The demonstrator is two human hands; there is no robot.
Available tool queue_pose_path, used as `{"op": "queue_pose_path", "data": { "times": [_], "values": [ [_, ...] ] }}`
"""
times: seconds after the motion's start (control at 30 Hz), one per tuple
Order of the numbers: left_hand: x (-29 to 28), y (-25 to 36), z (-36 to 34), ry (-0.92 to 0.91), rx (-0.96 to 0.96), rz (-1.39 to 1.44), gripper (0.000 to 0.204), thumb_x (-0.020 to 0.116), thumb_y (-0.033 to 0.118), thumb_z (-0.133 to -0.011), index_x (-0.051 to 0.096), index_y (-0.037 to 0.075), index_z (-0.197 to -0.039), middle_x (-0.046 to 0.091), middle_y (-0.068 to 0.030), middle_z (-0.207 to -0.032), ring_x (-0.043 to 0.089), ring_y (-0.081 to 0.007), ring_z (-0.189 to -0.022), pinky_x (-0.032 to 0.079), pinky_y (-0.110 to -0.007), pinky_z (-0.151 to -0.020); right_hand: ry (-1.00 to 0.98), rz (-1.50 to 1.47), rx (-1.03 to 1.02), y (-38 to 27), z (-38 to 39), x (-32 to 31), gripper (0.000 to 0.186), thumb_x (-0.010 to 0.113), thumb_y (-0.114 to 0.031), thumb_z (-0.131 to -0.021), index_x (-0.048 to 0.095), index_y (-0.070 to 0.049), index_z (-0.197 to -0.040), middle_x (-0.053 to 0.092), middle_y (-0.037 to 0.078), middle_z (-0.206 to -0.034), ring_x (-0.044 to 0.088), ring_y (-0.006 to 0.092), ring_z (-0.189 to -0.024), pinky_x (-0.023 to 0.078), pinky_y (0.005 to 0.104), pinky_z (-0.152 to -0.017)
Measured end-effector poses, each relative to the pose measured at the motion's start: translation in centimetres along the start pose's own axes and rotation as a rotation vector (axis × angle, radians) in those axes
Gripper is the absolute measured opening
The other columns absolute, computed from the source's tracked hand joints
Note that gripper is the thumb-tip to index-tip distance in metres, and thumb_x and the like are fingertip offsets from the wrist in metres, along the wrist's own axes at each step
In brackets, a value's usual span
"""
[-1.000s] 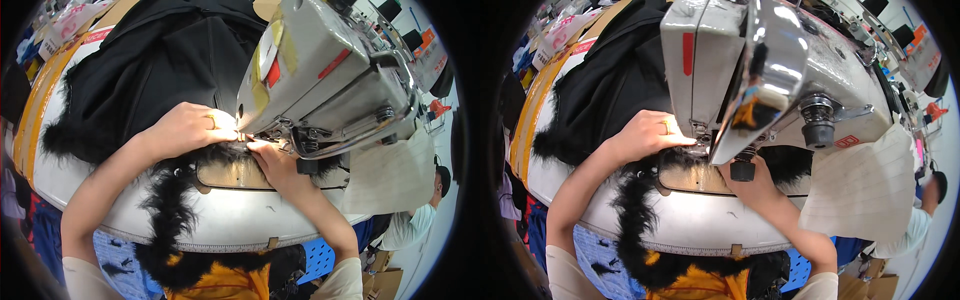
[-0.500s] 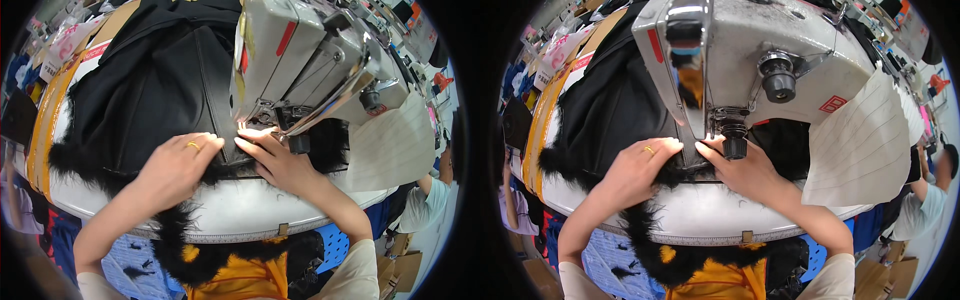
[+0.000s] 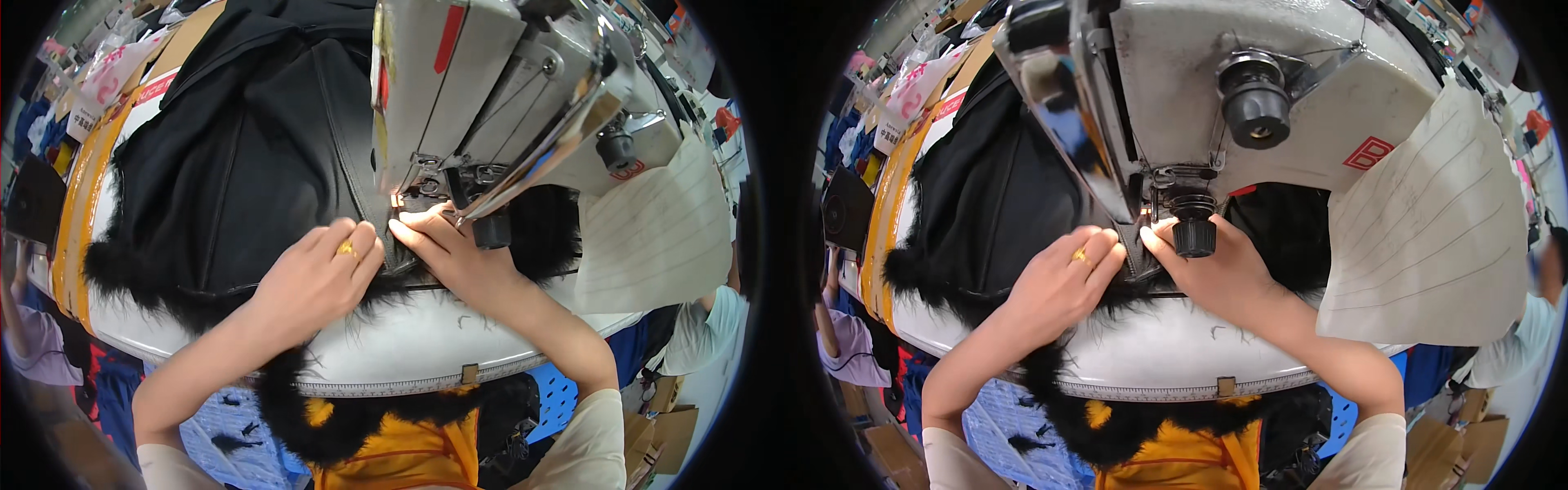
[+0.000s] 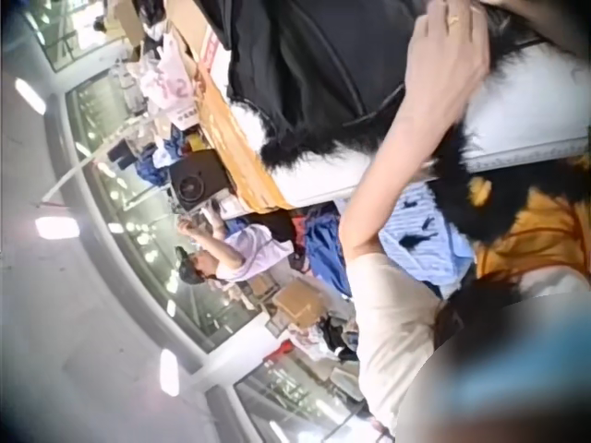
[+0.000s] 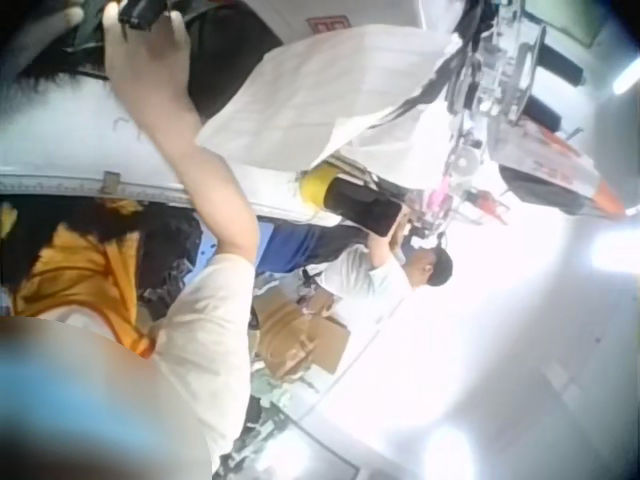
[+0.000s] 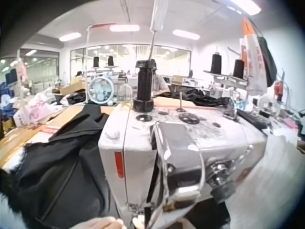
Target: Sewing a black fur trim onto a black piece of clothing using an industrial sewing machine.
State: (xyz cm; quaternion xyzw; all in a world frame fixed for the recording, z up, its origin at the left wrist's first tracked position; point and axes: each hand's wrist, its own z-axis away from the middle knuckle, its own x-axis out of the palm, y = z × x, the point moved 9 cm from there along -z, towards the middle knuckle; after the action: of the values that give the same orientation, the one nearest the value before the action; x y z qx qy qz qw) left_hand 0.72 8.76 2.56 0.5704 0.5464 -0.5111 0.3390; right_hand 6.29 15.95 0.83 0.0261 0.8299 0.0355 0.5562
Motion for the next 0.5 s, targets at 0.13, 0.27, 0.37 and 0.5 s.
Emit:
{"op": "queue_pose_path", "data": {
  "times": [0.13,0.27,0.37,0.5],
  "values": [
    [-1.2,-1.2,0.5,0.172,0.074,0.224,0.031,0.063,0.006,-0.071,0.063,0.001,-0.101,0.062,-0.0084,-0.100,0.066,-0.0219,-0.089,0.056,-0.029,-0.072,-0.010,-0.169,0.071,0.8,0.0,-0.2,0.061,0.070,-0.009,-0.065,0.057,-0.015,-0.124,0.053,-0.004,-0.116,0.056,0.0153,-0.105,0.047,0.0289,-0.088],
    [-1.8,-1.1,2.8,0.295,0.167,0.147,0.021,0.065,0.006,-0.071,0.065,0.002,-0.092,0.065,-0.0093,-0.101,0.067,-0.0232,-0.094,0.057,-0.033,-0.081,-0.042,-0.144,0.044,0.4,0.0,0.3,0.060,0.070,-0.009,-0.065,0.058,-0.016,-0.124,0.053,-0.004,-0.116,0.056,0.0158,-0.106,0.047,0.0287,-0.086],
    [-2.5,0.3,0.8,0.163,0.029,0.082,0.026,0.063,0.007,-0.072,0.064,0.000,-0.097,0.062,-0.0118,-0.112,0.056,-0.0250,-0.116,0.041,-0.041,-0.105,-0.041,-0.016,0.004,0.0,0.0,-0.6,0.037,0.058,-0.010,-0.078,0.061,-0.010,-0.115,0.061,0.001,-0.107,0.059,0.0141,-0.100,0.044,0.0263,-0.080],
    [-0.3,1.2,-0.2,0.146,0.012,0.147,0.030,0.059,0.007,-0.074,0.065,0.002,-0.103,0.062,-0.0090,-0.111,0.059,-0.0239,-0.109,0.050,-0.035,-0.091,-0.066,-0.050,0.057,0.7,0.2,0.1,0.056,0.069,-0.010,-0.068,0.059,-0.016,-0.123,0.056,-0.004,-0.117,0.057,0.0179,-0.102,0.049,0.0297,-0.086]
  ]
}}
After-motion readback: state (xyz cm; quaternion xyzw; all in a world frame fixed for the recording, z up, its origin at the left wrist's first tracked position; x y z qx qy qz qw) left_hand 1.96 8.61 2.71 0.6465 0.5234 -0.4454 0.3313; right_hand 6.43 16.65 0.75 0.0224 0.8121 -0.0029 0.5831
